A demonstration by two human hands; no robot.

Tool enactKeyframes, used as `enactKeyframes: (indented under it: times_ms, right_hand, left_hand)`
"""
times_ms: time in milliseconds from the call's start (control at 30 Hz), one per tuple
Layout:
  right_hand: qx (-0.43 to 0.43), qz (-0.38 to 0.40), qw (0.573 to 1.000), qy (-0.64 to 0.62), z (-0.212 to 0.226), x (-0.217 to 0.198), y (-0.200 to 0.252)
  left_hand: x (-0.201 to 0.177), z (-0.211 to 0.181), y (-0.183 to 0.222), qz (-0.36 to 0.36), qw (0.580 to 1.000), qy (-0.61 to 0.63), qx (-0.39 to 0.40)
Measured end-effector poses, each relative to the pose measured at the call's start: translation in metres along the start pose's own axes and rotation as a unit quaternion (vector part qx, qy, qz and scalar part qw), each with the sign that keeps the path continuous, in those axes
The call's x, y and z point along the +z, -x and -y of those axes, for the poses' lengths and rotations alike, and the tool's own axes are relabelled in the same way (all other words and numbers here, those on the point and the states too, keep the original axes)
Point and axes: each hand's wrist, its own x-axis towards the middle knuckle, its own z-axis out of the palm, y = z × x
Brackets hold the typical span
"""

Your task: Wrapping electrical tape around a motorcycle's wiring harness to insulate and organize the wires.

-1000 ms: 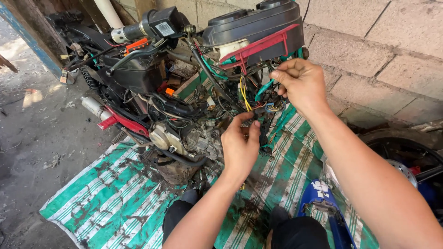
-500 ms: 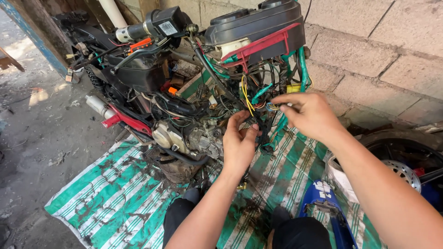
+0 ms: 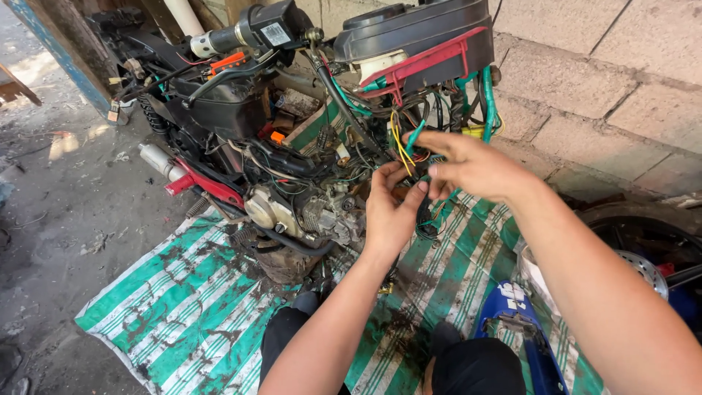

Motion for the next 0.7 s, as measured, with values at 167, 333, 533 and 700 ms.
enactKeyframes:
  times_ms: [167, 333, 533, 700]
  right_hand:
    - [0.011, -0.181, 0.957, 0.226, 0.018, -0.005, -0.034]
    - [-0.018, -0.211, 0.958, 0.193, 0.009, -0.013, -0.054]
    - [-0.038, -0.191, 0.972, 0.129, 0.005, -0.026, -0.05]
    - [-0.061, -0.172, 0.971, 0.152, -0.001, -0.028, -0.047]
  left_hand:
    - [0.002, 0.044, -0.031, -0.029, 0.998, -0.063, 0.002]
    - [-0.021, 0.032, -0.033, -0.062, 0.996, -0.056, 0.004]
    - [-0.016, 0.027, -0.027, -0.001, 0.997, 0.064, 0.037]
    - [0.0, 0.036, -0.02, 0.078, 0.951, 0.286, 0.085]
